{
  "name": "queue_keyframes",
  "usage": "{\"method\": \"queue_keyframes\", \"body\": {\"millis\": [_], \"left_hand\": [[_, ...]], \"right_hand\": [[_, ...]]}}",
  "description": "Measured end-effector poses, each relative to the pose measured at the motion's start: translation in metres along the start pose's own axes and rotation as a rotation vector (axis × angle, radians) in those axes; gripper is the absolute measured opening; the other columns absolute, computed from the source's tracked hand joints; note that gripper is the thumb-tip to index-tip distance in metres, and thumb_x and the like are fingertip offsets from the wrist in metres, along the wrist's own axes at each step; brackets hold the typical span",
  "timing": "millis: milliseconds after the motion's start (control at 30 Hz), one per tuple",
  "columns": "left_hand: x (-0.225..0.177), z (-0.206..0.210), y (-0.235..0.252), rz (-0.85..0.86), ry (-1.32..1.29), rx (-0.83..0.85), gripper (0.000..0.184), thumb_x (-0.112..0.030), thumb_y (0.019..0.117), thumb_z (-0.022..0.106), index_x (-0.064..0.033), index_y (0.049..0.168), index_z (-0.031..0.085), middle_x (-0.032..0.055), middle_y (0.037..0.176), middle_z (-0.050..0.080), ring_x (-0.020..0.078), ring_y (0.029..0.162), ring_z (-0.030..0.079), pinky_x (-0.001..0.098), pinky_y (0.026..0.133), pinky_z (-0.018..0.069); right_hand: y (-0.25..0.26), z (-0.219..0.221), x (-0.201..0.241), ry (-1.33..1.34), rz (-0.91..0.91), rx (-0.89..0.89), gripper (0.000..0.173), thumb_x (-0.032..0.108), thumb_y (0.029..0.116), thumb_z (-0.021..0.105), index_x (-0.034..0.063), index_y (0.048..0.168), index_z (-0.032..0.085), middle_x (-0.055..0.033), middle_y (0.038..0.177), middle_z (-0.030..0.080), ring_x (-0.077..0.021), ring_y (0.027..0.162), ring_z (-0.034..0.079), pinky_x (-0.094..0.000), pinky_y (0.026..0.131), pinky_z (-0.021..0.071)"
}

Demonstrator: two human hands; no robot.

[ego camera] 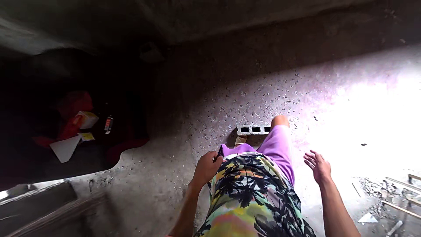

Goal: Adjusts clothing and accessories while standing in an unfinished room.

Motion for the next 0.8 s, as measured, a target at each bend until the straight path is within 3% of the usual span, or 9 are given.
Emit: {"method": "queue_keyframes", "body": {"millis": [67, 133, 300, 367, 467, 533, 667, 800], "left_hand": [[-0.014, -0.007, 0.007, -0.004, 0.040, -0.042, 0.036, -0.031, 0.1052, 0.050, 0.0000, 0.109, 0.069, 0.0165, 0.106, 0.067, 0.0288, 0.094, 0.065, 0.0493, 0.086, 0.0517], [-0.032, -0.013, 0.016, 0.004, 0.060, -0.063, 0.037, -0.030, 0.1060, 0.049, 0.0010, 0.112, 0.068, 0.0178, 0.111, 0.067, 0.0302, 0.098, 0.066, 0.0502, 0.089, 0.0517], [-0.071, -0.018, 0.054, 0.078, 0.011, -0.064, 0.038, -0.031, 0.1051, 0.050, 0.0000, 0.109, 0.070, 0.0158, 0.112, 0.069, 0.0284, 0.100, 0.067, 0.0496, 0.089, 0.0525], [-0.088, -0.020, 0.077, 0.071, 0.028, -0.015, 0.039, -0.032, 0.1055, 0.049, 0.0004, 0.112, 0.070, 0.0166, 0.117, 0.069, 0.0298, 0.104, 0.067, 0.0508, 0.092, 0.0517], [-0.117, -0.032, 0.118, 0.028, 0.039, 0.046, 0.041, -0.033, 0.1067, 0.047, 0.0003, 0.119, 0.068, 0.0172, 0.122, 0.067, 0.0303, 0.111, 0.066, 0.0503, 0.098, 0.0502], [-0.138, -0.041, 0.142, -0.010, 0.015, 0.046, 0.040, -0.032, 0.1062, 0.047, 0.0003, 0.117, 0.069, 0.0175, 0.121, 0.067, 0.0307, 0.111, 0.066, 0.0507, 0.098, 0.0500], [-0.183, -0.067, 0.188, -0.039, -0.032, 0.040, 0.039, -0.031, 0.1056, 0.048, 0.0010, 0.113, 0.069, 0.0178, 0.119, 0.067, 0.0305, 0.112, 0.065, 0.0501, 0.099, 0.0492], [-0.214, -0.079, 0.221, 0.016, -0.130, 0.054, 0.037, -0.031, 0.1051, 0.049, -0.0003, 0.106, 0.069, 0.0160, 0.112, 0.068, 0.0282, 0.105, 0.066, 0.0493, 0.094, 0.0509]], "right_hand": [[0.012, -0.015, -0.016, 0.059, 0.157, -0.123, 0.040, 0.027, 0.1123, 0.040, 0.0002, 0.138, 0.054, -0.0140, 0.120, 0.069, -0.0181, 0.098, 0.068, -0.0340, 0.082, 0.0552], [0.016, -0.015, -0.034, -0.010, 0.264, -0.134, 0.040, 0.028, 0.1114, 0.042, -0.0001, 0.138, 0.054, -0.0142, 0.121, 0.067, -0.0187, 0.100, 0.067, -0.0352, 0.083, 0.0546], [0.005, 0.039, -0.039, -0.514, 0.371, 0.197, 0.039, 0.022, 0.1132, 0.042, -0.0045, 0.139, 0.054, -0.0234, 0.126, 0.064, -0.0279, 0.106, 0.064, -0.0460, 0.090, 0.0523], [0.011, 0.069, -0.011, -0.633, 0.384, 0.332, 0.036, 0.012, 0.1106, 0.046, -0.0082, 0.139, 0.054, -0.0275, 0.132, 0.061, -0.0314, 0.116, 0.061, -0.0470, 0.103, 0.0473], [0.046, 0.110, 0.033, -0.734, 0.269, 0.422, 0.031, 0.006, 0.1071, 0.051, -0.0123, 0.130, 0.059, -0.0278, 0.124, 0.065, -0.0277, 0.111, 0.064, -0.0408, 0.100, 0.0496], [0.076, 0.135, 0.078, -0.685, 0.323, 0.417, 0.036, 0.011, 0.1107, 0.046, -0.0106, 0.138, 0.054, -0.0282, 0.135, 0.060, -0.0291, 0.120, 0.060, -0.0430, 0.106, 0.0452], [0.133, 0.180, 0.161, -0.560, 0.224, 0.340, 0.037, 0.020, 0.1132, 0.042, -0.0044, 0.136, 0.057, -0.0190, 0.119, 0.065, -0.0172, 0.095, 0.064, -0.0339, 0.084, 0.0539], [0.165, 0.196, 0.213, -0.520, 0.195, 0.349, 0.039, 0.026, 0.1134, 0.041, -0.0005, 0.138, 0.056, -0.0148, 0.115, 0.069, -0.0168, 0.092, 0.069, -0.0336, 0.080, 0.0575]]}}
Point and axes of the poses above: each hand's wrist, its own y-axis towards the middle knuckle, its own z-axis out of the palm, x = y × z, the point moved 3 cm from there along y, towards the middle knuckle
